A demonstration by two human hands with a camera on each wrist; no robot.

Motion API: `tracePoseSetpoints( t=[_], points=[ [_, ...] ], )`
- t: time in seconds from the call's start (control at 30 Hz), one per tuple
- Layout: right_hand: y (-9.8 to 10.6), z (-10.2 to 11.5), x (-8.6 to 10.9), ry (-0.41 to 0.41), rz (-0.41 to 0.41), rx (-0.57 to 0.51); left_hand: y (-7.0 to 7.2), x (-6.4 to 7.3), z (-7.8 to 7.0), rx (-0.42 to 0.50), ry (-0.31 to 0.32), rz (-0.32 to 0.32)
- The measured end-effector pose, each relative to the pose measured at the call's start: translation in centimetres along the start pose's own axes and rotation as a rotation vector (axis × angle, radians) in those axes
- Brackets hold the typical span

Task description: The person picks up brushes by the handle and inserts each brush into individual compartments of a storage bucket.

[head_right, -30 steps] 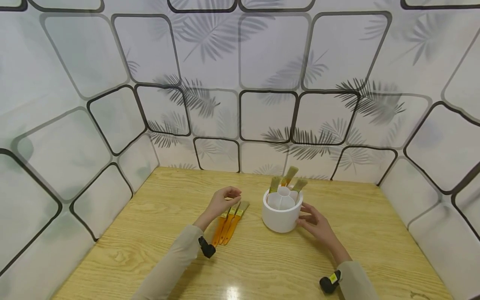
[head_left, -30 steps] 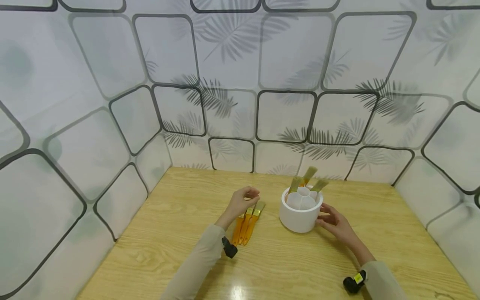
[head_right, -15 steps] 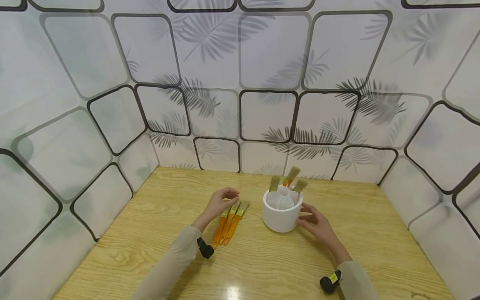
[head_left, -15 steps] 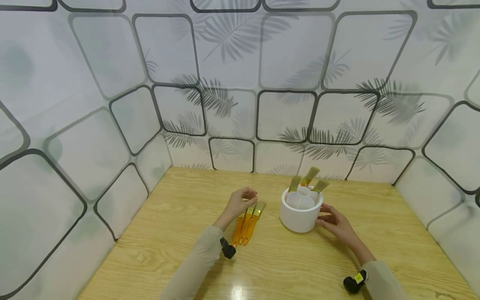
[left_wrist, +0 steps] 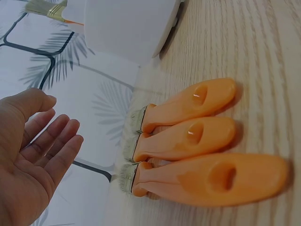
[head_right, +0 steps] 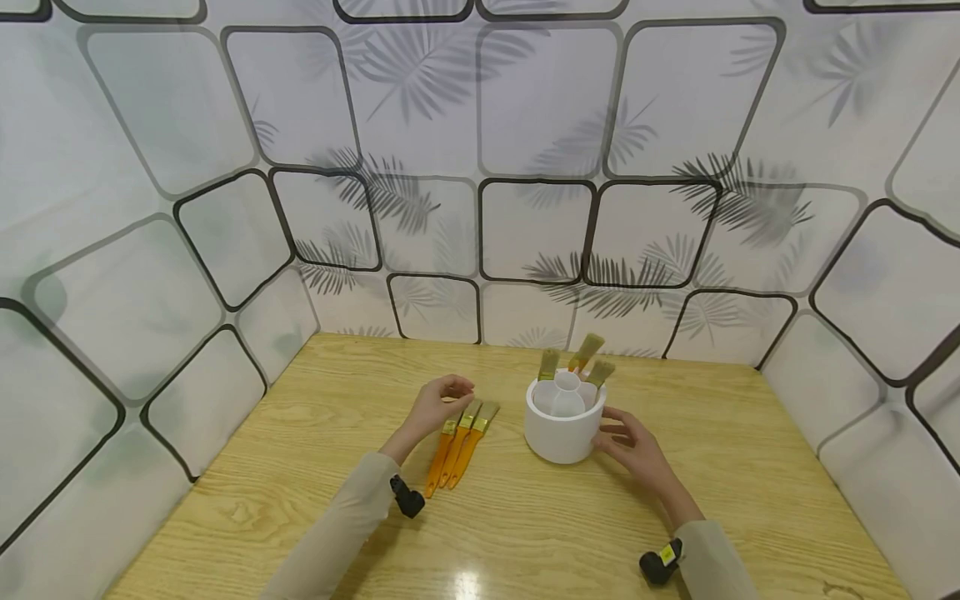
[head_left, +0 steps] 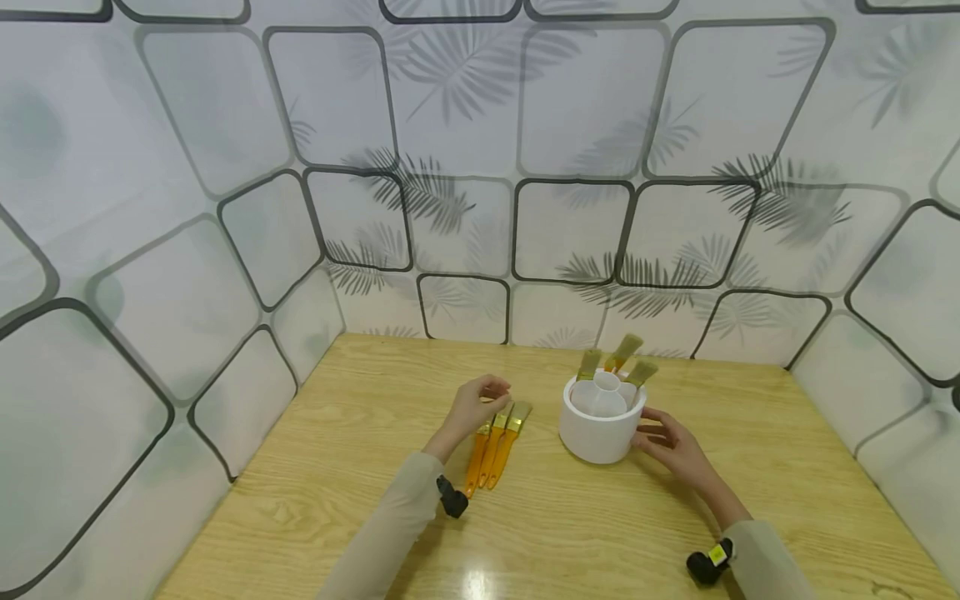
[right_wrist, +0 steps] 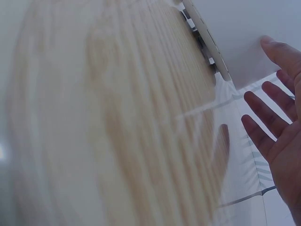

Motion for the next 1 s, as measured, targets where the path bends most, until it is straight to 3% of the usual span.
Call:
tracePoseSetpoints(
  t=[0.27,0.6,1.0],
  points=[
    [-0.2,-0.3,0.0,-0.032,0.007,-0.029,0.2,0.2,0.4,-0.015,-0.004,-0.006],
    [0.1,-0.3,-0.3,0.048,-0.008,-0.034,0.4,0.4,1.0,-0.033,0.010,-0.004],
    [0.0,-0.7,-0.3,0.012,-0.004,-0.010,0.7,0.7,1.3,-0.022,0.003,-0.022]
  ],
)
Point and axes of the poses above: each hand's wrist, its own x-axis away from the middle knuckle, its own y-axis out of the back of the hand, z = x × y, the point moved 8 cm from there along -x, towards the middle knuckle, and after that the axes turned 13 degrees about -x, right-handed, at the moved point
